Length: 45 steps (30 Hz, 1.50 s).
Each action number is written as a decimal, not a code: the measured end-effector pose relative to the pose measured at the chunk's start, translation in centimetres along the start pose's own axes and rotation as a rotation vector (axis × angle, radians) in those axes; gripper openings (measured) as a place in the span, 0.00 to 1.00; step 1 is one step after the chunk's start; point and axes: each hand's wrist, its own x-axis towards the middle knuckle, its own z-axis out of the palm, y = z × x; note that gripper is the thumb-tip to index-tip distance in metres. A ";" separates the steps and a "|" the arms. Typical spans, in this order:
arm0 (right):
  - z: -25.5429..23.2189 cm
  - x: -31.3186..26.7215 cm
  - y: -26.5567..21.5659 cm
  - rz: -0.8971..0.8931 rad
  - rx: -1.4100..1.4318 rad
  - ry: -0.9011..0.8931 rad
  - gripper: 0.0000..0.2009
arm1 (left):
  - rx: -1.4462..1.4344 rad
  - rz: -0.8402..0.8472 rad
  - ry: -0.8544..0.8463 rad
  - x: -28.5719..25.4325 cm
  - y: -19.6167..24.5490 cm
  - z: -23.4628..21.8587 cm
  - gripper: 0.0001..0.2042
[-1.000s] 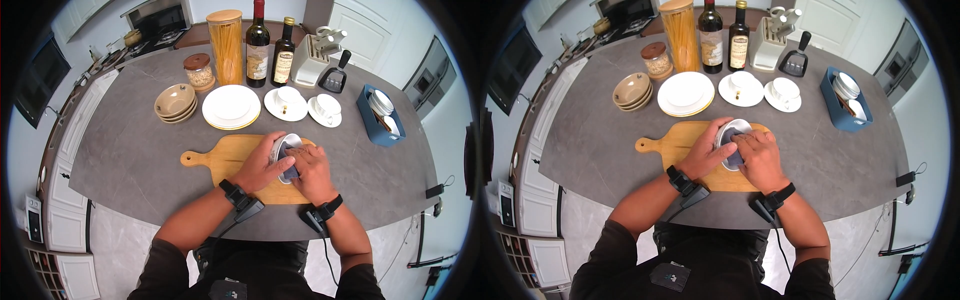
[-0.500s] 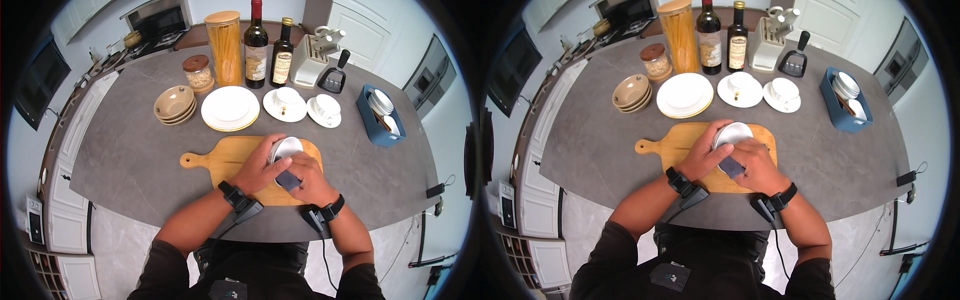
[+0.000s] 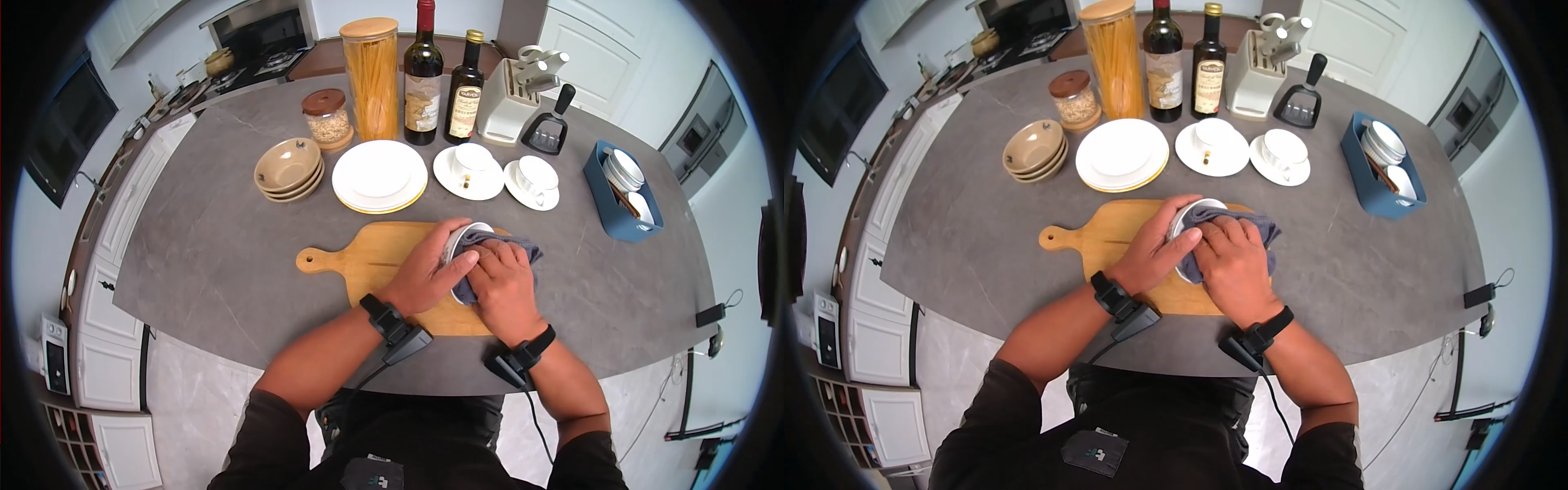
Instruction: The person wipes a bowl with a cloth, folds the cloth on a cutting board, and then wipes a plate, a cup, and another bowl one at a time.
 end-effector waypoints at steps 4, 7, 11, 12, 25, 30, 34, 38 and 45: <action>-0.3 -0.3 -0.3 0.172 0.169 -0.163 0.17 | 0.005 -0.041 0.029 -0.1 -0.1 0.1 0.27; 0.2 -1.0 0.6 0.219 0.400 -0.182 0.18 | 0.005 -0.044 0.035 -0.1 -0.2 0.2 0.26; 0.6 -1.5 1.5 0.174 0.745 -0.108 0.19 | -0.005 -0.072 0.063 -0.1 -0.1 0.2 0.24; 0.6 -1.3 1.6 0.174 0.746 -0.108 0.19 | -0.004 -0.073 0.063 0.0 -0.2 0.2 0.24; -0.8 -0.4 1.6 -0.023 0.350 -0.198 0.32 | -0.397 -0.153 0.325 0.6 -1.3 -0.5 0.20; -0.9 -0.8 1.1 -0.027 0.357 -0.149 0.31 | -0.659 -0.197 0.287 0.6 -1.3 -0.4 0.23; 0.6 -1.5 1.0 0.115 0.469 -0.006 0.27 | -0.505 -0.117 0.197 0.1 -0.8 0.5 0.28; 1.2 -1.1 0.6 0.138 0.524 0.054 0.19 | -0.398 -0.229 0.249 0.0 -1.2 -0.1 0.28; 0.6 -0.5 1.8 -0.040 0.431 0.031 0.26 | -0.841 -0.297 0.158 0.7 -1.6 -1.0 0.27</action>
